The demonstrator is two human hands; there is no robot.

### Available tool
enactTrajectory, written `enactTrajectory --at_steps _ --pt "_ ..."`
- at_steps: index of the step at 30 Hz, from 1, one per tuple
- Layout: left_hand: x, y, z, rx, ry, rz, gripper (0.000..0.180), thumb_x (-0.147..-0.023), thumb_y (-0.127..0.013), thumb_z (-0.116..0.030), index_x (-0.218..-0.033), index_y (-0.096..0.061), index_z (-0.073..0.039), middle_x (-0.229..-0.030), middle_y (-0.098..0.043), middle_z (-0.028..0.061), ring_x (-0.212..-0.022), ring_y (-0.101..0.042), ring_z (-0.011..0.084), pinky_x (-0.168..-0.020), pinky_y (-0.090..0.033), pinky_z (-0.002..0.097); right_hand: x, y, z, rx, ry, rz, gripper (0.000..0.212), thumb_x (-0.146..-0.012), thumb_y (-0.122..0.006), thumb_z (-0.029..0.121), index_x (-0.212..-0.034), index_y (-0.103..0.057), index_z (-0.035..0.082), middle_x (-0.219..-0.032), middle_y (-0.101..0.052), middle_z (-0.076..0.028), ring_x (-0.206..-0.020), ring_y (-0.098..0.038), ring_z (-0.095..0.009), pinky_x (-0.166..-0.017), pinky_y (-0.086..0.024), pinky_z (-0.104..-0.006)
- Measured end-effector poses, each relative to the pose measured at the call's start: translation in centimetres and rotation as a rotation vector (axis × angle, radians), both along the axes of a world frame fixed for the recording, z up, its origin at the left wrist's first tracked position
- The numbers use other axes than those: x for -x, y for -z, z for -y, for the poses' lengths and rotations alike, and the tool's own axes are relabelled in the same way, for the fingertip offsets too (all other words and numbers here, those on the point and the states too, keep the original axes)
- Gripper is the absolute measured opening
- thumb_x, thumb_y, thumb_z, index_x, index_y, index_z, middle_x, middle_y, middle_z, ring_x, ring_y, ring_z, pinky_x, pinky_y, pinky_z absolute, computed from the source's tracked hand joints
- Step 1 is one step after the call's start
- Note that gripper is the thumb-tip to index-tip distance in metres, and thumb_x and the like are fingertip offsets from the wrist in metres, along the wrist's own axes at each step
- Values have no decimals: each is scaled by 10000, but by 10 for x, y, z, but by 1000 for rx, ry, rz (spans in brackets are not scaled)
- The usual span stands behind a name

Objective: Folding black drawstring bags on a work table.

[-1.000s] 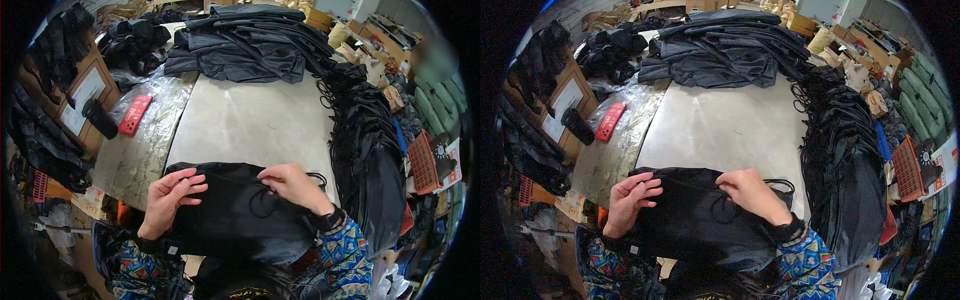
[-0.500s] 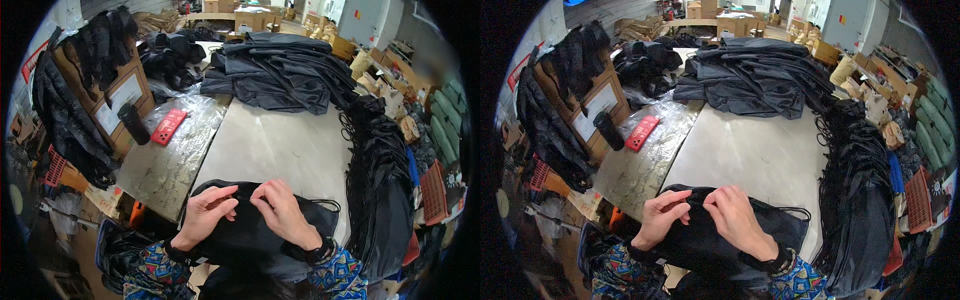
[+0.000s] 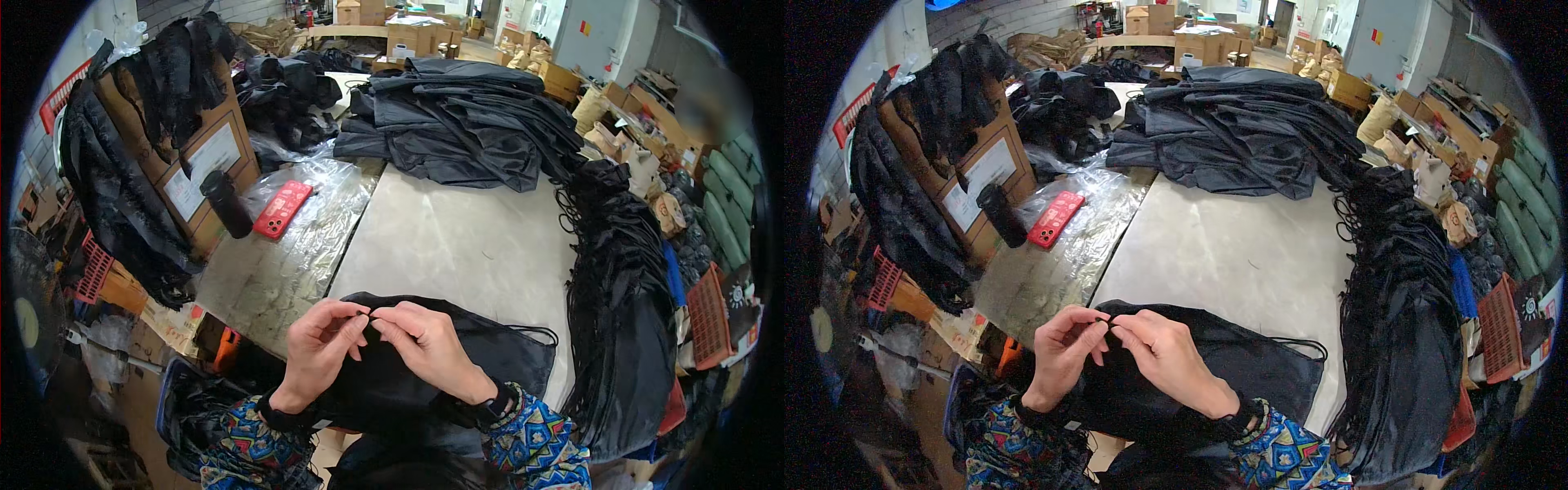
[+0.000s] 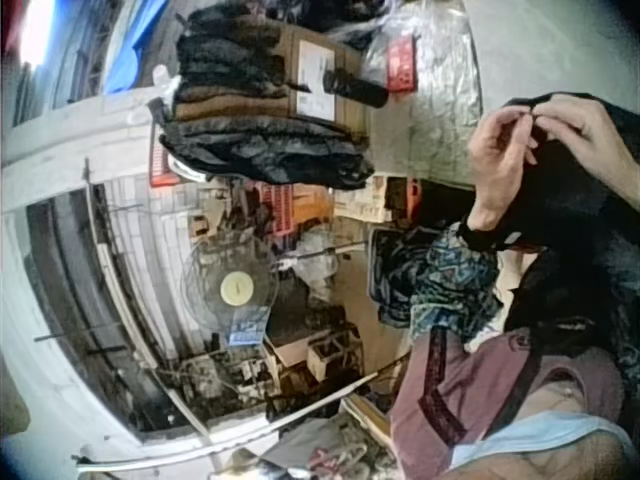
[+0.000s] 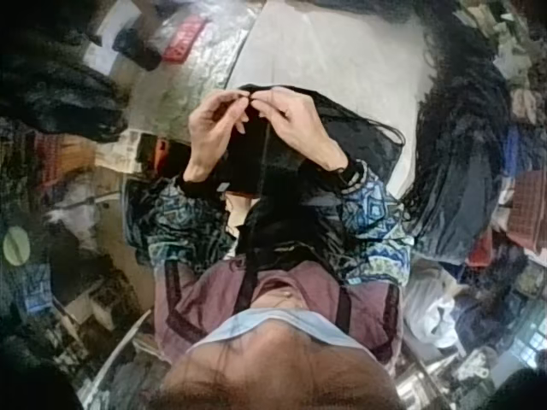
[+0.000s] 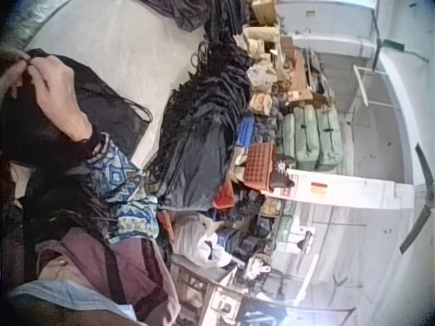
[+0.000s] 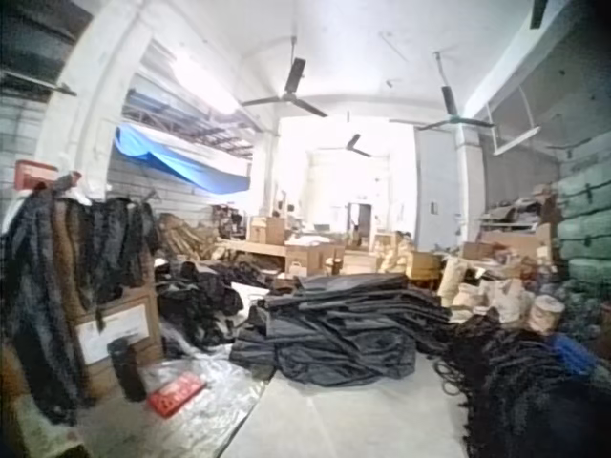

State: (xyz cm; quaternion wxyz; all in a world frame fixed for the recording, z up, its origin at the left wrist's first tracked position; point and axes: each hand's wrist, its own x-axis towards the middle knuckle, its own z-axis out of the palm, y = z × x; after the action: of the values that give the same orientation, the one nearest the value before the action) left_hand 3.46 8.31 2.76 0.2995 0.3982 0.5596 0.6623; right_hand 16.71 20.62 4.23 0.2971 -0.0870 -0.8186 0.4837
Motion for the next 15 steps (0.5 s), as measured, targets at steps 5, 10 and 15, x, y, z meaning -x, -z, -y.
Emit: enactTrajectory --at_steps 5,10,15 --pt "-3 -8 2 -74 -176 -564 335 -850 -658 22 -1182 -617 -7 -964 -622 103 -751 -647 134 -601 -540 240 1 5 -1 -132 53 -40 144 -887 -621 42 -1009 -647 -29 -799 -616 -125 -655 -598 -218 -569 -454 -301" --pt "2 -6 4 -22 -80 -618 226 -839 -674 22 -1064 -659 12 -835 -635 93 -653 -641 130 -561 -520 235 -6 -7 2 -78 49 15 137 -883 -618 32 -1001 -645 -31 -817 -614 -145 -684 -607 -255 -593 -468 -314" --pt "13 -8 16 132 78 -56 138 -908 -615 -33 -1027 -657 24 -806 -653 89 -614 -623 121 -521 -481 220 -4 10 -3 37 69 -42 150 -869 -642 42 -1001 -652 -28 -868 -663 -145 -745 -651 -232 -658 -505 -275"
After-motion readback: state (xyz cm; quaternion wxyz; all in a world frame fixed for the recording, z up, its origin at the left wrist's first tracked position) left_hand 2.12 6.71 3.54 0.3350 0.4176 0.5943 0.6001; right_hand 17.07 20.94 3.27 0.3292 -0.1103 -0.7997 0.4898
